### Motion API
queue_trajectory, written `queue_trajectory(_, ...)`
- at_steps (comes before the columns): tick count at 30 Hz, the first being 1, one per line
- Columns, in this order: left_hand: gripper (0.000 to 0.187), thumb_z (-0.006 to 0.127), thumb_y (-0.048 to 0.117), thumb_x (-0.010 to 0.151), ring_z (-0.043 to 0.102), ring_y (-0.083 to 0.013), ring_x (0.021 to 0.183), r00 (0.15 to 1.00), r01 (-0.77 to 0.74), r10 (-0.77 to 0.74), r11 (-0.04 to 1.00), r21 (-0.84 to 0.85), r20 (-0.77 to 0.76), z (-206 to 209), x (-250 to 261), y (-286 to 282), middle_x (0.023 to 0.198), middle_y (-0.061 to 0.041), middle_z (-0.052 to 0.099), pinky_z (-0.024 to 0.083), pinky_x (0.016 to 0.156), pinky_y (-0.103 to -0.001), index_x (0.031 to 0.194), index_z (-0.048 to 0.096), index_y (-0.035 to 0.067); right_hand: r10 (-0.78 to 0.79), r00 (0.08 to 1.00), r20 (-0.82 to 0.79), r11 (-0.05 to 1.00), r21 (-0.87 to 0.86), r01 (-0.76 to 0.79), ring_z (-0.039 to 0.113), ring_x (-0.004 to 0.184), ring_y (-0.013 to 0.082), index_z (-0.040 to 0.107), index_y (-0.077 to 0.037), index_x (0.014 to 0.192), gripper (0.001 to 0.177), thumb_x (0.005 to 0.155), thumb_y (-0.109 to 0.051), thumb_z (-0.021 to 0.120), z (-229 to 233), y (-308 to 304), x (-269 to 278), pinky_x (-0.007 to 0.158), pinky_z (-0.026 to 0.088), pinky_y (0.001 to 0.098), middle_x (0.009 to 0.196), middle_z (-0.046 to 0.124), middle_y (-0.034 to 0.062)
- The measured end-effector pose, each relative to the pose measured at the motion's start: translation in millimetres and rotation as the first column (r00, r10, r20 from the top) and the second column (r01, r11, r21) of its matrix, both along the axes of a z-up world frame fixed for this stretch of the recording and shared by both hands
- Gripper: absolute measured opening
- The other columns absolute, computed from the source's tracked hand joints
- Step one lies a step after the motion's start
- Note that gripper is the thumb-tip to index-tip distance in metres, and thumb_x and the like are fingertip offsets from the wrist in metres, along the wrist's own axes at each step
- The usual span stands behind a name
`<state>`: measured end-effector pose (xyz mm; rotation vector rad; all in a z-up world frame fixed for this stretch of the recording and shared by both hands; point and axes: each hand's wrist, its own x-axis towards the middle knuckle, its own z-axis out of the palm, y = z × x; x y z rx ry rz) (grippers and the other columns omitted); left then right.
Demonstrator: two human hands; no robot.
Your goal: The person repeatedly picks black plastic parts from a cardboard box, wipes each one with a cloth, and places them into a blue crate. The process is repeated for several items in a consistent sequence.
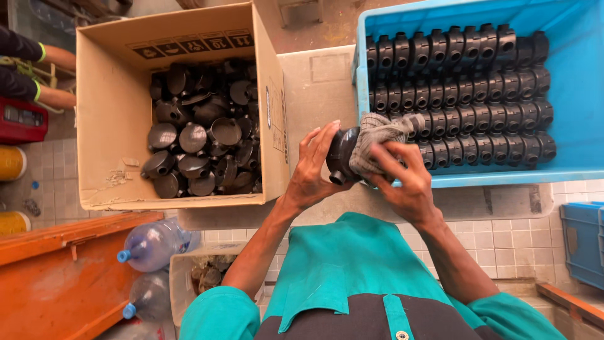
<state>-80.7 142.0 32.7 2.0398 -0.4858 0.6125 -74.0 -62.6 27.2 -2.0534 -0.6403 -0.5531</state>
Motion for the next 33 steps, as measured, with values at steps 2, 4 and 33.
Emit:
queue_trajectory(2,0.096,0.091,0.023,0.062,0.052,-0.0304,0.132,1.000,0.013,-0.013,1.000,0.003,0.015,10,0,-7,0.141,-0.018,0.053,0.033,0.117,-0.045,0.142,0.044,-0.002,0.000,0.999,-0.034,0.995,0.103,0.004,0.062,0.095,0.0325,0.065,-0.005,0.127,0.055,0.079,-0.023,0.083,22,5,11,0.085,0.051,0.0451,0.109,0.063,0.0157)
queue_trajectory(4,0.093,0.091,0.025,0.064,0.052,-0.0313,0.131,0.999,0.017,-0.017,1.000,0.003,0.031,14,3,-10,0.140,-0.019,0.053,0.034,0.116,-0.047,0.141,0.045,-0.002,0.013,0.998,-0.066,0.979,0.202,0.001,0.063,0.094,0.0356,0.058,-0.001,0.137,0.061,0.087,-0.030,0.077,19,0,14,0.086,0.050,0.0496,0.102,0.063,0.0189)
queue_trajectory(33,0.092,0.089,0.012,0.061,0.048,-0.0389,0.134,0.987,-0.037,0.008,0.984,0.172,0.162,16,29,-15,0.141,-0.022,0.052,0.020,0.118,-0.063,0.141,0.047,-0.002,-0.090,0.991,-0.100,0.968,0.226,0.111,0.068,0.098,0.0380,0.072,-0.002,0.111,0.022,0.093,-0.013,0.074,20,23,39,0.080,0.052,0.0468,0.103,0.068,0.0175)
